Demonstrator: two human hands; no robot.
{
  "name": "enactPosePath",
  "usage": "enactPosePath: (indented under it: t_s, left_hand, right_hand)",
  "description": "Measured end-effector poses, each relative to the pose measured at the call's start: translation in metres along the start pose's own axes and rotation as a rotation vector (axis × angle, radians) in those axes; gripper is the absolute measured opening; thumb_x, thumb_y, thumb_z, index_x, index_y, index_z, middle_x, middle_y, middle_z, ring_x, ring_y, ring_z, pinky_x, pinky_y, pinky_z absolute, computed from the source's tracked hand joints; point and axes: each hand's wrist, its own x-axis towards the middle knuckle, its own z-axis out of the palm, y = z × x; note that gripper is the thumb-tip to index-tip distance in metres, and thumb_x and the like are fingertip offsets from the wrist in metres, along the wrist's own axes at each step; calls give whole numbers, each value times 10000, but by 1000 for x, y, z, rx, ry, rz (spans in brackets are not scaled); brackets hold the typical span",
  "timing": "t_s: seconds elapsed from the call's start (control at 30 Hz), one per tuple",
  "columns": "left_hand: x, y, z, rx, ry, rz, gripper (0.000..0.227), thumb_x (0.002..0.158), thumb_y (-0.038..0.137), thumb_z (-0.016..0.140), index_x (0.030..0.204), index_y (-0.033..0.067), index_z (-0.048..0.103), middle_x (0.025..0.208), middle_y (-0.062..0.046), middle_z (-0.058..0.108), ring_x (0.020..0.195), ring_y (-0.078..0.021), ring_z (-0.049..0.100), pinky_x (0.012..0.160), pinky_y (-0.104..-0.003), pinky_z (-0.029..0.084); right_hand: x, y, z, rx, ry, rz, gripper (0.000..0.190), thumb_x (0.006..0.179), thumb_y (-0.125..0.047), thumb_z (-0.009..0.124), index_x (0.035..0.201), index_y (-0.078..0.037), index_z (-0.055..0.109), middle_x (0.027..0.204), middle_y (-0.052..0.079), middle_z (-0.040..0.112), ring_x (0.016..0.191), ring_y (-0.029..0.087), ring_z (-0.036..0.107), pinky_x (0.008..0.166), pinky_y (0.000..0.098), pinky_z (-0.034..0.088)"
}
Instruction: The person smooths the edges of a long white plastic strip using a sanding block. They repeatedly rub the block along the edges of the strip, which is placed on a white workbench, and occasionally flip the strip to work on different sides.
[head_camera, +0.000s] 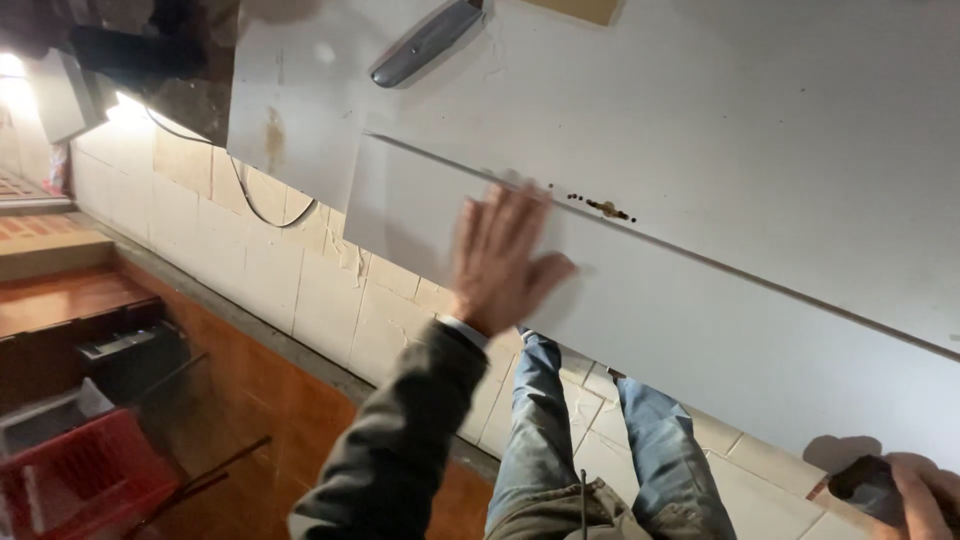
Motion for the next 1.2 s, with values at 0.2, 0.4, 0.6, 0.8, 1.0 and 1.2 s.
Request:
enactPosePath:
  t_s: [0.2,0.4,0.6,0.8,1.0,1.2]
  left_hand:
    - [6,-162,-44,-45,37,-154,770,1030,476,654,1627,64,398,1691,-203,330,1602,-427,220,1281,-625,119]
    - [6,-204,-44,-310,47,-51,731,1014,410,698,1578,41,414,1686,-251,292,1602,-437,231,1310,-585,220]
    - [9,-232,-52,-425,10,41,654,1039,293,713,1574,35,438,1675,-268,309,1583,-469,226,1274,-613,185]
    - [53,-254,-74,-443,-203,193,601,833,328,846,1367,147,639,1497,-23,549,1513,-349,324,1198,-519,312]
    - [73,-247,-87,-394,-354,212,510,716,313,886,1157,152,687,1402,24,595,1495,-247,386,1179,-455,345]
    - [70,-251,-69,-513,-202,263,538,686,286,915,1140,123,678,1375,-49,570,1443,-324,349,1125,-511,303]
  right_hand:
    - [114,-209,-47,-239,-109,-241,464,857,-61,707,1304,23,613,1135,272,706,1002,340,680,846,445,581]
    - [142,-350,32,-428,25,-239,420,1000,-150,660,1418,-195,673,1353,74,577,1320,320,537,1219,503,355]
    - [220,-525,123,-327,55,-413,465,957,-74,673,1408,-182,640,1295,78,603,1229,305,555,1137,518,364]
    - [270,-661,187,-281,16,-526,618,848,-75,707,1450,-165,598,1263,94,580,1184,308,555,1075,515,406]
    - [282,-711,217,-231,-28,-543,676,840,-115,736,1494,-131,565,1274,115,557,1179,321,571,1075,518,410]
    - [214,-600,162,-440,119,-285,428,959,-90,719,1381,-146,674,1280,58,625,1201,285,573,1103,476,396]
